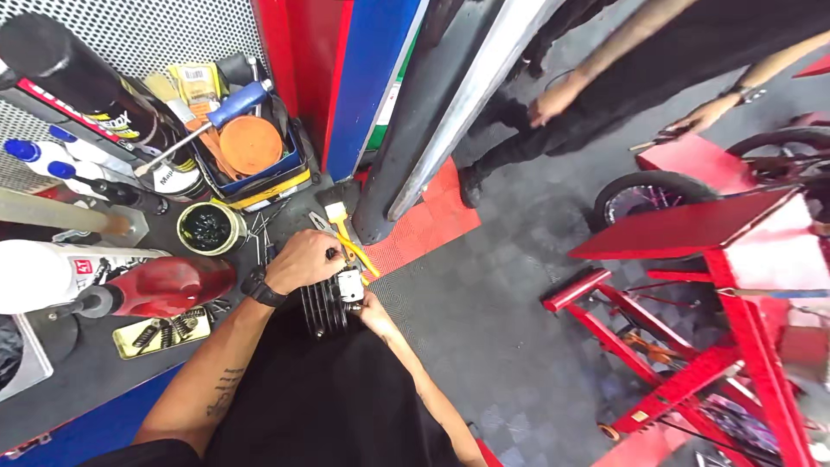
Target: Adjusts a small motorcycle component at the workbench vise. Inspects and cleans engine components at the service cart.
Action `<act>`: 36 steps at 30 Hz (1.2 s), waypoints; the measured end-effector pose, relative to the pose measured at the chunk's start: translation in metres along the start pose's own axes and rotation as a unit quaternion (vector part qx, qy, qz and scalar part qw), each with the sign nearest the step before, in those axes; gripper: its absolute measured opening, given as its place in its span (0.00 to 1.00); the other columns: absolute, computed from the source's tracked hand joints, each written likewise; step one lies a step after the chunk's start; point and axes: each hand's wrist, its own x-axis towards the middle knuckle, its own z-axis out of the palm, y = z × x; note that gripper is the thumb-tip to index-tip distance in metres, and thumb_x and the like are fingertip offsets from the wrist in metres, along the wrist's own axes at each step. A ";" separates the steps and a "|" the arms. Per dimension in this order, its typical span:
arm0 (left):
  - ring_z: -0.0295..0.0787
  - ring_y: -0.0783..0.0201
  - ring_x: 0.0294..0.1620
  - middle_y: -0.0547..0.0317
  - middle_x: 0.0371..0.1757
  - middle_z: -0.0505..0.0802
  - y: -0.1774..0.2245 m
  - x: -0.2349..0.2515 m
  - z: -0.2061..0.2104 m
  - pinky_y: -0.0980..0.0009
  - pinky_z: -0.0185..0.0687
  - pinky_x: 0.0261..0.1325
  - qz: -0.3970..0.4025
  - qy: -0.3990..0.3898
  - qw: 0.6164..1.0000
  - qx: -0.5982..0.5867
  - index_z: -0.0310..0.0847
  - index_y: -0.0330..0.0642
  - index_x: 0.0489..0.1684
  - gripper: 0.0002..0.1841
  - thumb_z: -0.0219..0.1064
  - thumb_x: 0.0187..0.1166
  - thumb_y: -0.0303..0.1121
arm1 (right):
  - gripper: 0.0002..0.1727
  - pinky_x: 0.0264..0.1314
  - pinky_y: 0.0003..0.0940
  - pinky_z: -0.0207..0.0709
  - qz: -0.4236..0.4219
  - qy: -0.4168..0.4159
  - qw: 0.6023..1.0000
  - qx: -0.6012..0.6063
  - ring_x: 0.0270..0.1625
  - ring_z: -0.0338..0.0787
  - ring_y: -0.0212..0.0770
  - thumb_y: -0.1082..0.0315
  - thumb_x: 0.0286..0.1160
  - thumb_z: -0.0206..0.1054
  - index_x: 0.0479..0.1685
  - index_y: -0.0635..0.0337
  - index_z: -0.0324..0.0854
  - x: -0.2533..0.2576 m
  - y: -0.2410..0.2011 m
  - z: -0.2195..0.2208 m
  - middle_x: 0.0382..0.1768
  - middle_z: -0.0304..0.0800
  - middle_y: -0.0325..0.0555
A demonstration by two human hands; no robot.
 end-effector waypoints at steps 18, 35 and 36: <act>0.92 0.48 0.45 0.48 0.38 0.94 0.009 0.001 -0.001 0.43 0.82 0.47 -0.019 -0.017 0.998 0.054 0.87 0.39 0.30 0.18 0.53 0.81 0.39 | 0.25 0.65 0.23 0.82 -0.093 0.029 0.993 -0.064 0.55 0.88 0.22 0.78 0.64 0.70 0.66 0.75 0.78 0.005 -0.002 0.006 0.53 0.92 0.47; 0.92 0.46 0.46 0.47 0.40 0.94 0.011 0.000 -0.001 0.42 0.82 0.46 -0.021 -0.026 0.998 0.060 0.87 0.38 0.32 0.19 0.52 0.82 0.40 | 0.22 0.67 0.35 0.81 -0.104 0.022 0.981 -0.161 0.58 0.90 0.35 0.77 0.62 0.71 0.60 0.76 0.82 0.006 0.003 0.004 0.53 0.92 0.56; 0.92 0.46 0.47 0.47 0.41 0.94 0.012 0.001 -0.002 0.42 0.81 0.47 -0.024 -0.028 0.997 0.061 0.87 0.38 0.33 0.19 0.52 0.82 0.40 | 0.22 0.66 0.33 0.82 -0.106 0.024 0.982 -0.152 0.56 0.90 0.33 0.78 0.62 0.71 0.59 0.76 0.82 0.006 0.002 0.005 0.52 0.92 0.55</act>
